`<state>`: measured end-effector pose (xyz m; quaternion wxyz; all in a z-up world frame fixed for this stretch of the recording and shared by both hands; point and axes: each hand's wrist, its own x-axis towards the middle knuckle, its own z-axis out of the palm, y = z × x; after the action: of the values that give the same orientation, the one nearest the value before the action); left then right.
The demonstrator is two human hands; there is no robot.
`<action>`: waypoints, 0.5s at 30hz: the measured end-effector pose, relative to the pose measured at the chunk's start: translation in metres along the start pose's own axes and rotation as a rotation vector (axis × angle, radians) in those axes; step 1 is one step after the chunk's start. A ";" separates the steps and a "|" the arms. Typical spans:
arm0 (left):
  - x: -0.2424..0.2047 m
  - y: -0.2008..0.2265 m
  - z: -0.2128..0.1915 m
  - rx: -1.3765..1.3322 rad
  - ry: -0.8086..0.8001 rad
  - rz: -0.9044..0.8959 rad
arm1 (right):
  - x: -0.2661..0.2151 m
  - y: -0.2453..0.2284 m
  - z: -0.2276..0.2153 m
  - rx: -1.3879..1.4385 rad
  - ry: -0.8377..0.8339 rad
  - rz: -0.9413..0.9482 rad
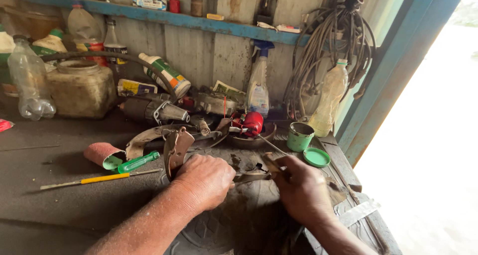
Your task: The person repairs a metal brake shoe by cleaning the surface with sandpaper and wiping it with a cloth.
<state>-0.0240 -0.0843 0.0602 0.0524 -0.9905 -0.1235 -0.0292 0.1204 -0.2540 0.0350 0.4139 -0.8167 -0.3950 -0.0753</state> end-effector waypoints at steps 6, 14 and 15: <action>0.000 -0.004 0.002 -0.078 0.052 -0.015 | -0.004 -0.009 0.012 -0.352 -0.015 -0.326; 0.003 -0.007 0.004 -0.062 0.042 -0.005 | -0.008 -0.017 0.019 -0.226 0.015 -0.473; 0.002 -0.007 0.004 -0.084 0.057 -0.002 | -0.005 -0.015 0.017 -0.261 0.069 -0.528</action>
<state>-0.0239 -0.0767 0.0573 0.0144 -0.9905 -0.1216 -0.0626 0.1030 -0.2390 0.0309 0.2846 -0.7289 -0.5666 -0.2581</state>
